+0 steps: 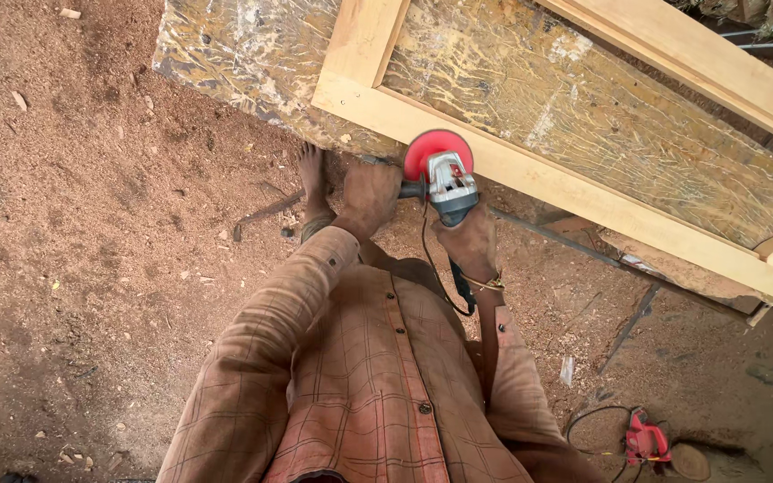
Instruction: The person uses a handheld orbital sander to smooth the surface of a wooden frame resting on a workbench. They move the sander along the edges and flat surfaces of the frame, generating sawdust.
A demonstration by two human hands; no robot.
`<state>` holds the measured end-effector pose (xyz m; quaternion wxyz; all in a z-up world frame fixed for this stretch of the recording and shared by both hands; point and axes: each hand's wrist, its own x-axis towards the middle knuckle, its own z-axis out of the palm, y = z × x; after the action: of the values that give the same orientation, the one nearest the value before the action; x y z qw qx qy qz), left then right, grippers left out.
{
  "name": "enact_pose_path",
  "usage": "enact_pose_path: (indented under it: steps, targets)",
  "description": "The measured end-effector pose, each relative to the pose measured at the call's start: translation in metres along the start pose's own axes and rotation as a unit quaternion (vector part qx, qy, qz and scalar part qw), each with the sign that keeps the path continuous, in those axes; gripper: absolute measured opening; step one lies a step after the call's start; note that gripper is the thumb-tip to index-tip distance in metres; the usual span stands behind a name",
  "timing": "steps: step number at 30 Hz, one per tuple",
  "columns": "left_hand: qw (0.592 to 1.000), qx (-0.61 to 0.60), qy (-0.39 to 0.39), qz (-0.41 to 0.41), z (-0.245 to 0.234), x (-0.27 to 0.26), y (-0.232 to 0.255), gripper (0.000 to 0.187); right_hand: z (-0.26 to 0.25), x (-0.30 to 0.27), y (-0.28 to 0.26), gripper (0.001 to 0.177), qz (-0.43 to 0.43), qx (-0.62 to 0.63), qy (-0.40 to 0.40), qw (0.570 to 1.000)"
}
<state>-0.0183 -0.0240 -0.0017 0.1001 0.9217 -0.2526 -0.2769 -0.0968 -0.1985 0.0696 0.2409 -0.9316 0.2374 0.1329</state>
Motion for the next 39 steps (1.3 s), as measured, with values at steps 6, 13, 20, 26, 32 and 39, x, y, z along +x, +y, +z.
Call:
enact_pose_path:
  steps: [6,13,20,26,32,39]
  targets:
    - [0.989,0.000,0.084,0.118,0.018,0.018,0.060,0.002,-0.014,-0.038,0.038,0.071,0.096,0.055,0.067,0.992]
    - [0.993,0.002,0.072,0.092,-0.009,0.025,-0.006,0.010,0.005,-0.009,-0.028,0.071,0.128,0.015,0.040,0.991]
    - [0.990,-0.006,0.141,0.023,-0.041,0.017,-0.115,0.017,0.037,0.037,-0.122,0.062,0.021,0.007,-0.002,1.000]
    - [0.999,-0.021,0.034,-0.002,-0.066,0.028,-0.142,0.018,0.036,0.063,-0.159,0.064,0.048,-0.031,-0.060,0.997]
    - [0.999,-0.024,0.041,-0.009,-0.090,0.056,-0.179,0.012,0.041,0.103,-0.191,0.064,0.043,-0.048,-0.071,0.995]
    - [0.998,-0.014,0.058,-0.012,-0.136,0.134,-0.183,0.011,0.010,0.180,-0.208,0.070,0.010,-0.041,-0.055,0.998]
